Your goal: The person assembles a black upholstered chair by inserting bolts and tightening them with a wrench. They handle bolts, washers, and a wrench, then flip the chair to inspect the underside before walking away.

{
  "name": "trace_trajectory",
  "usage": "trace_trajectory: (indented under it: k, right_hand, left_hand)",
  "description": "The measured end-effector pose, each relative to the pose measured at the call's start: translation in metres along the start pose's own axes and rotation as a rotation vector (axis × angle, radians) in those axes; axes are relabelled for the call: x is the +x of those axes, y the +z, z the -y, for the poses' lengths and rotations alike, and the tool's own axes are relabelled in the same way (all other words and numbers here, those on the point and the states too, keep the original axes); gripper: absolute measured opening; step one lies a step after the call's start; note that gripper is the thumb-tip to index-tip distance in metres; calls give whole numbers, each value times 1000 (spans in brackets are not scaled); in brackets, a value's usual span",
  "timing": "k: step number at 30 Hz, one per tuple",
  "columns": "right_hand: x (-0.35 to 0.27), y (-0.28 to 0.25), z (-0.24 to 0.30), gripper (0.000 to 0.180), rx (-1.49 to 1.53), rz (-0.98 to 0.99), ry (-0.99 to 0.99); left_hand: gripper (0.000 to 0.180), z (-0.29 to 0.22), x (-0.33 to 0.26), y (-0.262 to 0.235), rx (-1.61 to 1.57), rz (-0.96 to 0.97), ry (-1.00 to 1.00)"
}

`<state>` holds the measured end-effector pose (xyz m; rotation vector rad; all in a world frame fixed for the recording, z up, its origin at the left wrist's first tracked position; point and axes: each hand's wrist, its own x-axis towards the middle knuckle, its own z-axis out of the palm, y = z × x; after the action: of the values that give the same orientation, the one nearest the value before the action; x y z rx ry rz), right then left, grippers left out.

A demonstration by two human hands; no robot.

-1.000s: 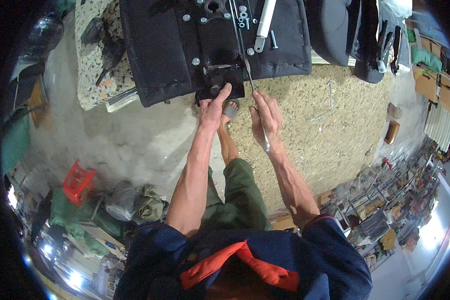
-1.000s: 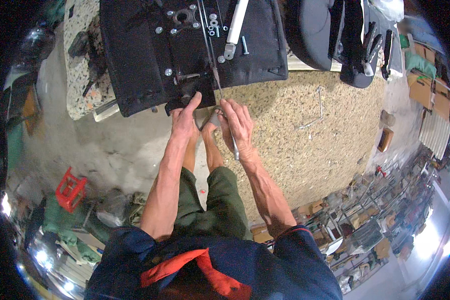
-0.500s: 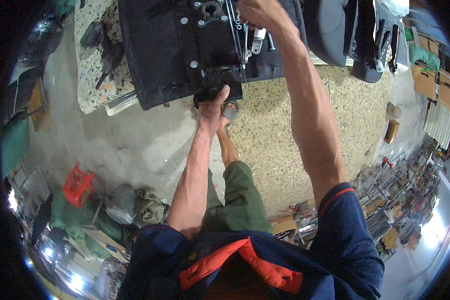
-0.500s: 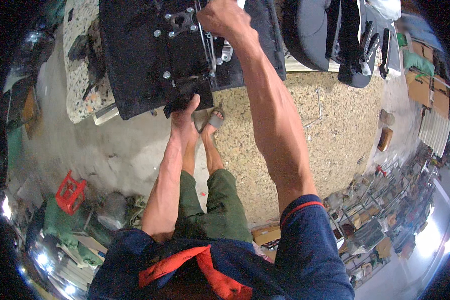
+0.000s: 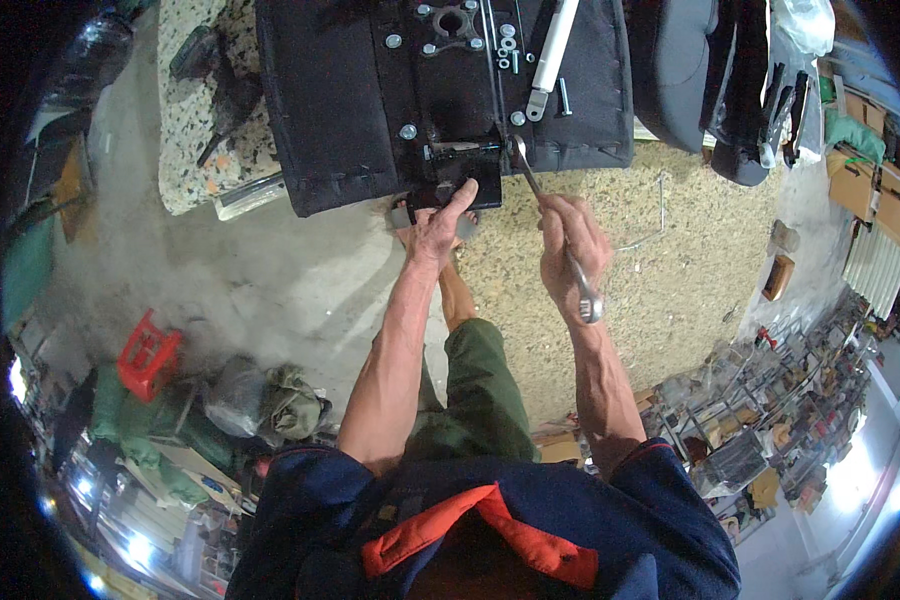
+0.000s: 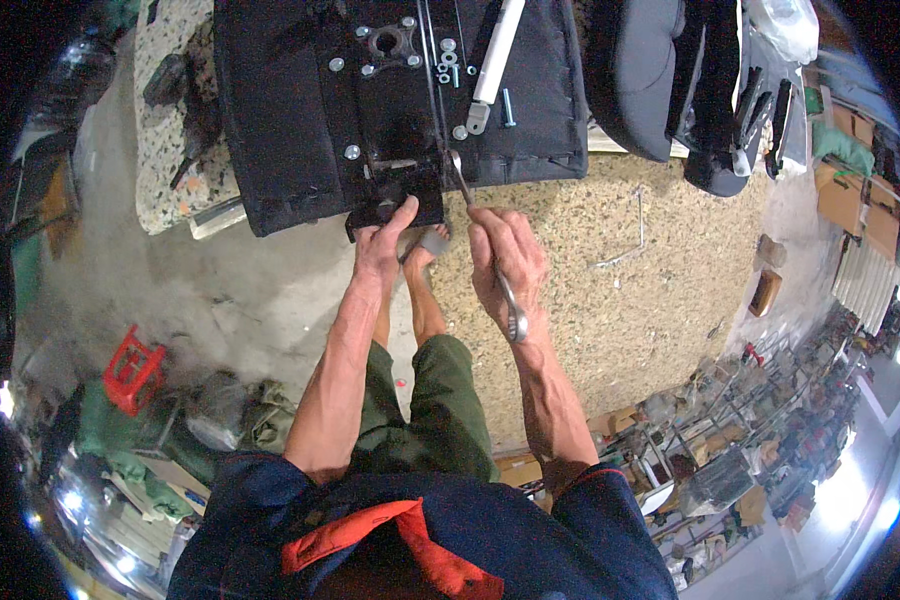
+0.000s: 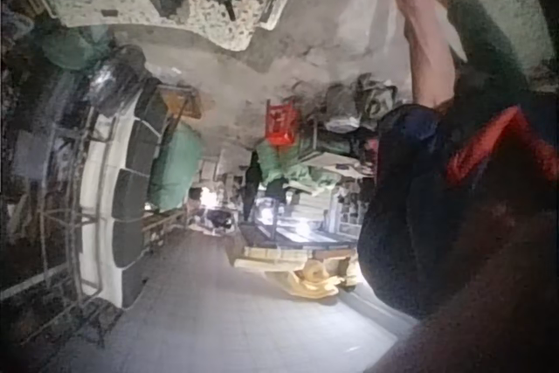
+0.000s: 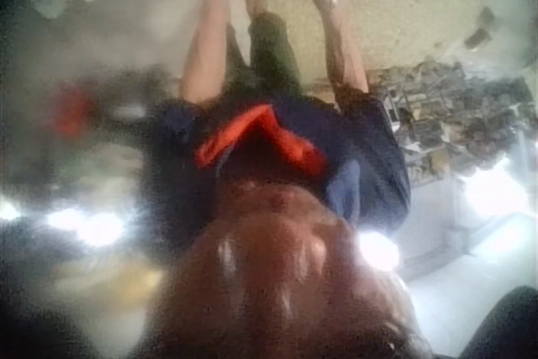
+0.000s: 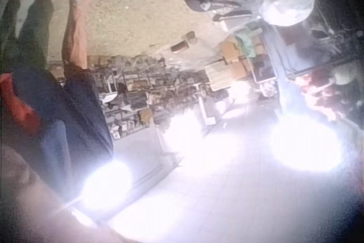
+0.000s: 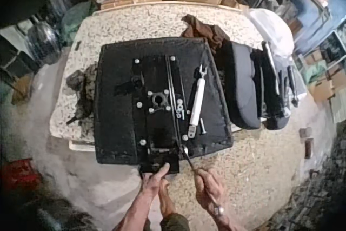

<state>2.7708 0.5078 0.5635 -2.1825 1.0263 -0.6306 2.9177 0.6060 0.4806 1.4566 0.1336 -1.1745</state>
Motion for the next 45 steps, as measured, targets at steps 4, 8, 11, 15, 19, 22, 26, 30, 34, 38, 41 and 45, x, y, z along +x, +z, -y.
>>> trace_trajectory:
  k: [4,8,11,15,19,22,26,30,34,38,41,45]
  right_hand:
    - [-14,14,-9,21,41,-28,-116]
    - [-20,32,-14,32,6,-24,-182]
    - [-1,28,-13,26,1,-5,-143]
    - [87,12,-7,26,76,121,142]
    - [202,38,-3,43,-174,370,315]
    - [221,35,0,33,-304,309,200]
    - [141,-12,8,42,-42,-21,-106]
    - [60,-22,16,15,87,26,-10]
    - [18,-4,7,10,30,-39,-57]
    - [-9,11,-8,15,66,-112,-111]
    - [-20,19,-20,20,82,-82,-148]
    - [-26,39,-29,33,9,-54,-184]
  left_hand:
    - [34,1,1,3,-111,-5,-38]
    - [39,5,1,0,-49,-26,-107]
    - [43,8,4,-3,-35,-3,-46]
    - [49,8,2,-2,-61,13,-61]
    - [48,2,-5,4,-154,22,-66]
    - [42,-2,-7,9,-237,25,-84]
    - [41,-2,-8,7,-280,68,-105]
    - [35,-2,-8,2,-106,13,-104]
    - [32,-3,-6,4,-84,-22,-125]
    - [35,-3,-5,6,-115,-18,-84]
    - [36,-1,-5,6,-99,-6,-34]
    - [34,2,-5,5,-130,-70,-104]
